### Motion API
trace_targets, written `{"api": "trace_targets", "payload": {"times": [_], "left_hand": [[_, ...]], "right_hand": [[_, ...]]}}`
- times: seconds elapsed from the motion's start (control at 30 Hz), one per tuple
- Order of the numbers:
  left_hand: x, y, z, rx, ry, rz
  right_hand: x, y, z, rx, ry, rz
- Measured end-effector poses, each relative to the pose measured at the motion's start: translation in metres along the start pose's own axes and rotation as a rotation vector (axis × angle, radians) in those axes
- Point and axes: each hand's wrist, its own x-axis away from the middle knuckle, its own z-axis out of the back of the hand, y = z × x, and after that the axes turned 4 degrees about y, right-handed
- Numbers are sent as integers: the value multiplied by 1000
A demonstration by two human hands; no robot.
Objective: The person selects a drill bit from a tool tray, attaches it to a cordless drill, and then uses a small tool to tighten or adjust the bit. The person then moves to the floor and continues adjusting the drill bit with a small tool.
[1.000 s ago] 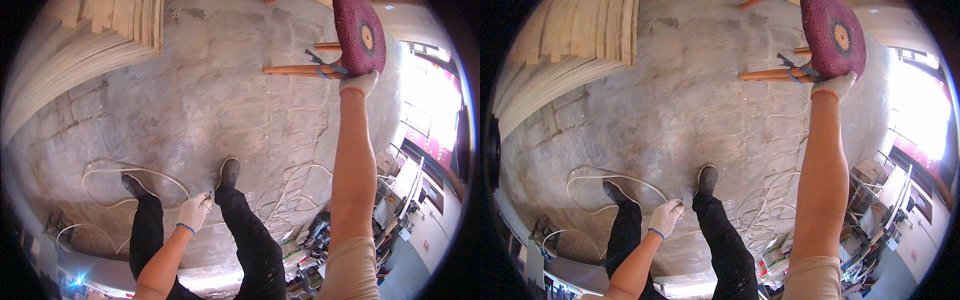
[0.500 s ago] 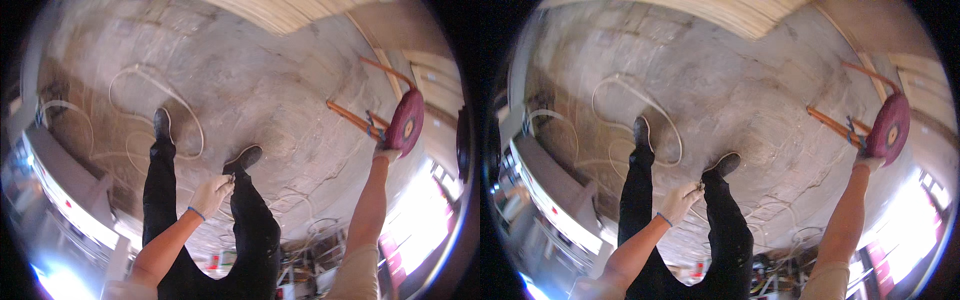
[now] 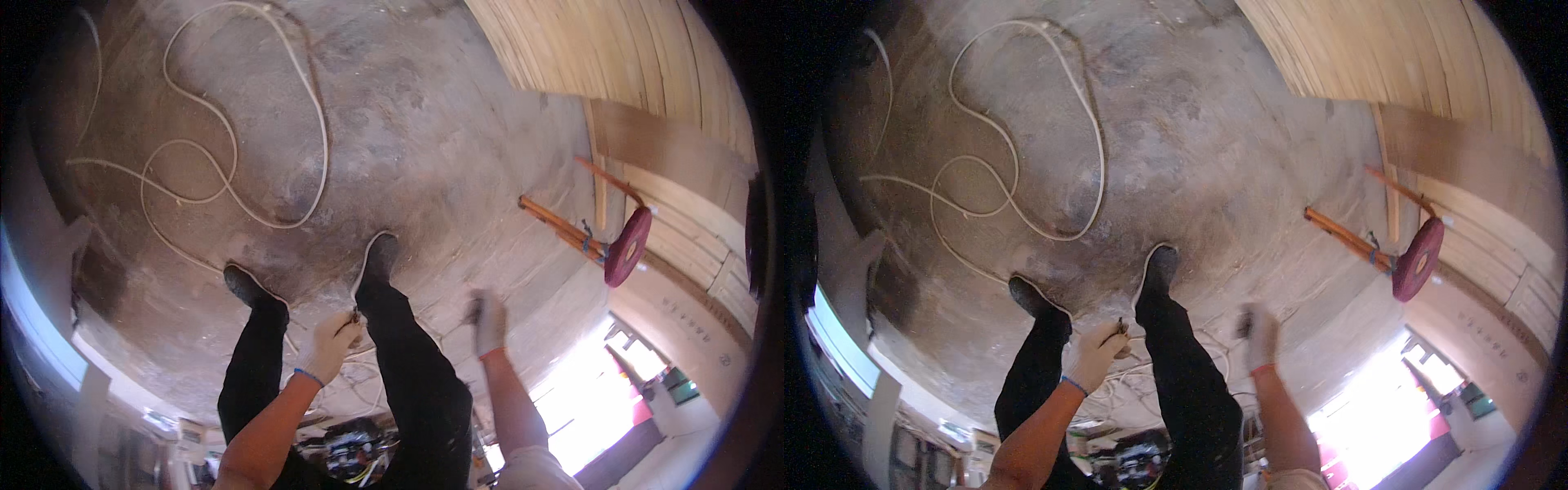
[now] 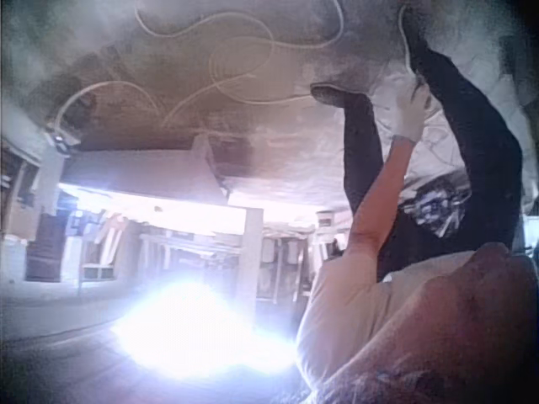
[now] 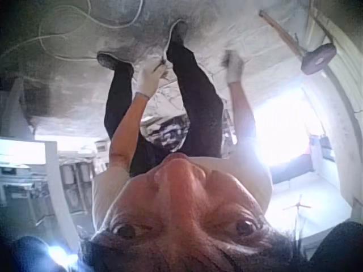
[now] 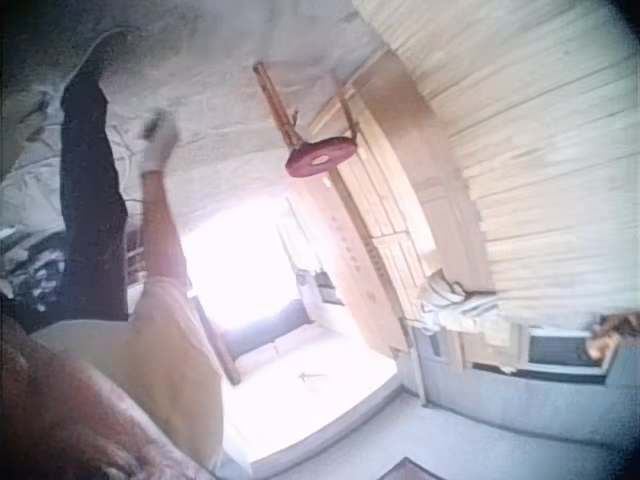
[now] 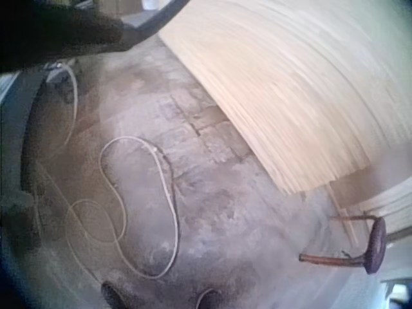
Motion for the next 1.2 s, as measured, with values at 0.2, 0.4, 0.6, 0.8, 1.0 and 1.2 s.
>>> {"api": "trace_targets", "payload": {"times": [0.2, 0.4, 0.6, 0.8, 1.0, 1.2], "left_hand": [[29, -10, 63, -68, 139, -106], [35, -8, 105, 657, 344, -71], [48, -23, 141, 703, 435, -101], [49, -30, 152, 728, 435, -122], [44, -22, 159, 745, 451, -27], [46, -12, 163, 740, 442, -65]], "right_hand": [[201, -90, -168, 293, -809, 275], [257, -58, -241, 7, -885, 135], [233, -49, -272, -27, -1036, -24], [232, -50, -296, -103, -1041, -108], [216, -37, -298, -285, -951, -260], [213, -34, -303, -313, -850, -246]]}}
